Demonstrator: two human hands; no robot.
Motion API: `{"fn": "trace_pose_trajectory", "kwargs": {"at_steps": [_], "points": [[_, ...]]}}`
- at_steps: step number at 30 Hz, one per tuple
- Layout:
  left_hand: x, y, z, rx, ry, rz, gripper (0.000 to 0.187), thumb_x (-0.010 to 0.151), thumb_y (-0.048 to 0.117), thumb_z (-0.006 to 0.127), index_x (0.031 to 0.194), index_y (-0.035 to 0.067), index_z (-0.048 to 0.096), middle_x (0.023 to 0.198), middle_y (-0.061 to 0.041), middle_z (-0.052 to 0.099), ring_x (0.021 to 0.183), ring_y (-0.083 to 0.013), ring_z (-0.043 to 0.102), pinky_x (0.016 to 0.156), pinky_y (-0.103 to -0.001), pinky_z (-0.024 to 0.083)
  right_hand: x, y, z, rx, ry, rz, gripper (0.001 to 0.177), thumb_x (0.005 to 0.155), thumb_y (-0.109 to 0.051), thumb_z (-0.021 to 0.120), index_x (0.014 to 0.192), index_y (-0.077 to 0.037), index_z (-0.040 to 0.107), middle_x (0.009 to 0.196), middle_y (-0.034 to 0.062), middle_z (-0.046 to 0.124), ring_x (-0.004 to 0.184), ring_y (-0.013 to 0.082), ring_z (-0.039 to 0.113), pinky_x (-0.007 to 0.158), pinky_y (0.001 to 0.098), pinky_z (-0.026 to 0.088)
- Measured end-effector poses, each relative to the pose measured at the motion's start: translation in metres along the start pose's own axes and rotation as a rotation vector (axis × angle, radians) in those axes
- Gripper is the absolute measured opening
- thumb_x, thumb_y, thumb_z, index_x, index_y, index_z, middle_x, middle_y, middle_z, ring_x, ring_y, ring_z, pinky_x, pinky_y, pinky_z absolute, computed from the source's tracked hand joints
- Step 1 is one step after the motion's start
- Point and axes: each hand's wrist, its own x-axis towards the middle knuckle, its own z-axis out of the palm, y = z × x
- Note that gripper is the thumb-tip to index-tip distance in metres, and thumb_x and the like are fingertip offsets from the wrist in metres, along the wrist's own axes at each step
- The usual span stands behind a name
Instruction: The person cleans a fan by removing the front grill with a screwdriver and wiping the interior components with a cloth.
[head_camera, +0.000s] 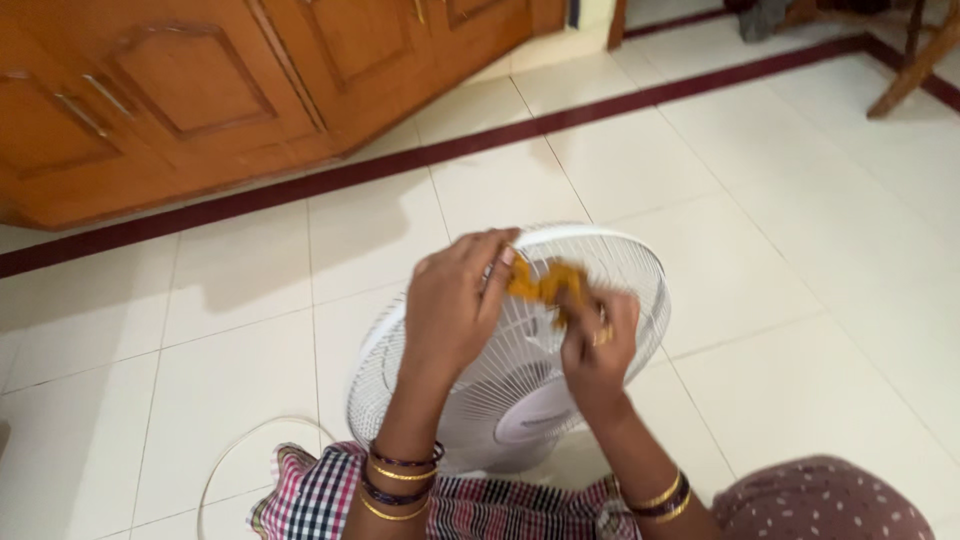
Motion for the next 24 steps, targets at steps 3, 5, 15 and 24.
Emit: {"fn": "trace_pose_trajectory", "kwargs": {"at_steps": [3,5,15,24], "points": [[0.001,-0.006,-0.006,0.046,0.051,0.08,0.032,0.105,0.029,0.05,0.12,0.011,0.072,0.112,-0.01,0.074,0.095,-0.0288,0.07,0.086,-0.043,0.05,-0.103,0.004,0.002,-0.008,0.061,-0.127,0.035,0.077,0.016,0.065,0.108,-0.001,0.069,0.111,0.0195,0.058,0.104,0.0387,0.061,0.089,0.0496,0.054],[0.003,-0.008,-0.01,0.031,-0.007,-0.025,0.031,0.105,0.029,0.049,0.117,0.013,0.073,0.106,-0.007,0.076,0.086,-0.0253,0.071,0.084,-0.039,0.051,-0.137,0.007,-0.006,0.038,0.01,-0.105,0.032,0.078,0.014,0.069,0.105,-0.003,0.065,0.112,0.0168,0.059,0.103,0.0353,0.061,0.088,0.0472,0.054],[-0.004,-0.005,-0.012,0.052,0.024,0.061,0.025,0.103,0.025,0.055,0.118,0.015,0.073,0.106,-0.005,0.076,0.087,-0.0238,0.071,0.085,-0.04,0.05,0.079,-0.009,-0.002,-0.065,-0.014,0.022,0.036,0.082,0.014,0.069,0.111,-0.007,0.073,0.111,0.0079,0.065,0.103,0.0281,0.059,0.085,0.0406,0.051],[-0.001,-0.006,-0.008,0.062,0.072,0.011,0.022,0.106,0.022,0.056,0.117,0.015,0.073,0.106,-0.005,0.076,0.09,-0.0238,0.072,0.081,-0.038,0.052,-0.093,-0.001,-0.004,0.028,0.037,-0.003,0.035,0.079,0.016,0.067,0.109,0.0,0.07,0.108,0.0195,0.058,0.101,0.033,0.06,0.081,0.0423,0.055]]}}
